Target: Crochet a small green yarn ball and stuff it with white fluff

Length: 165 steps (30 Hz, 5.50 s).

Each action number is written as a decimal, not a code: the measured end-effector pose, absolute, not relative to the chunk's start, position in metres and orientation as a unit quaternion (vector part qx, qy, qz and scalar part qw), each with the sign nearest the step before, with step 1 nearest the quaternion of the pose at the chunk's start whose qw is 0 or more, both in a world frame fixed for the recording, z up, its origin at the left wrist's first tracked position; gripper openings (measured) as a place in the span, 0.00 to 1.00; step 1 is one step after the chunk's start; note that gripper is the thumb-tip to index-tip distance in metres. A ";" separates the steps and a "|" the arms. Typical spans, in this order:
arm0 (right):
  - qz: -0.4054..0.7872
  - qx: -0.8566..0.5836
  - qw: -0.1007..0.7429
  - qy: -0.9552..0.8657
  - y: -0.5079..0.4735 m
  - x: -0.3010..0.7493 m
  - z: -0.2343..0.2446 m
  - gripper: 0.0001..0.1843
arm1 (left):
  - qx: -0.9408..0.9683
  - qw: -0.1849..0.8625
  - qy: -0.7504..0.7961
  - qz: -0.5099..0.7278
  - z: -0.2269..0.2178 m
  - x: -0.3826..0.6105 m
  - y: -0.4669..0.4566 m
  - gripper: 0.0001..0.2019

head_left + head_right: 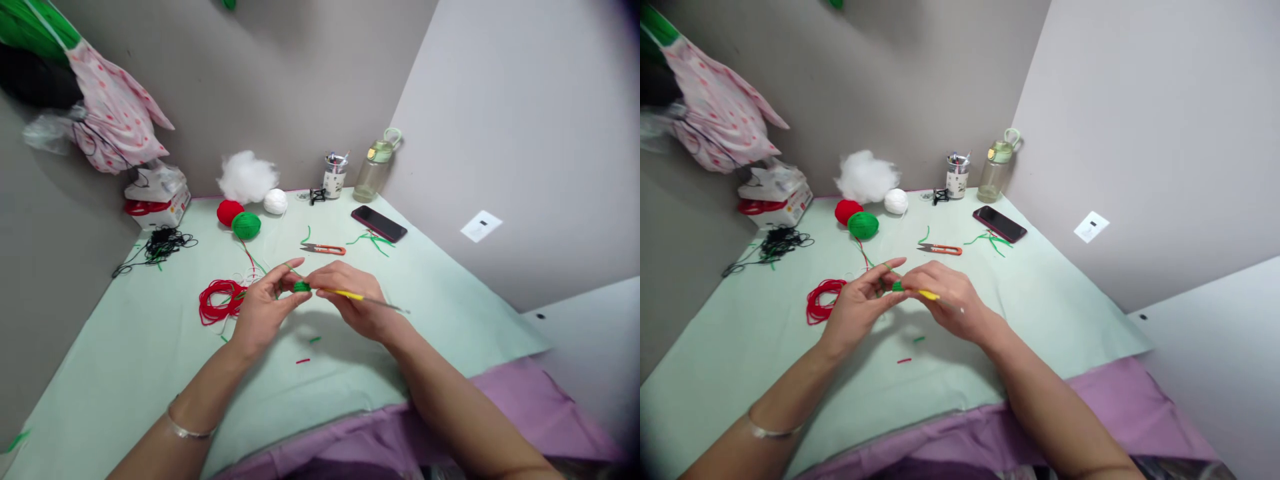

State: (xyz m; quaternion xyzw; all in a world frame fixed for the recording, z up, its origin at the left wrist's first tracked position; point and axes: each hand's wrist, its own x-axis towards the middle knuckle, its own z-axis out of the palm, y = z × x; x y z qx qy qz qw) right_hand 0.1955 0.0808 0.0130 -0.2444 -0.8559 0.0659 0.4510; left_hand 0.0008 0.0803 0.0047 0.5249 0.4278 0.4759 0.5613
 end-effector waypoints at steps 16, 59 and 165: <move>-0.146 -0.275 0.487 -0.816 0.072 0.183 0.000 0.18 | 0.437 0.605 0.384 0.544 0.007 0.012 0.064 0.29; 0.046 -0.313 0.586 -0.746 0.071 0.172 -0.005 0.14 | 0.416 0.731 0.291 0.456 0.007 -0.001 0.076 0.26; 0.337 -0.348 0.635 -0.601 0.071 0.180 0.014 0.10 | 0.450 0.716 0.283 0.453 0.008 -0.011 0.083 0.12</move>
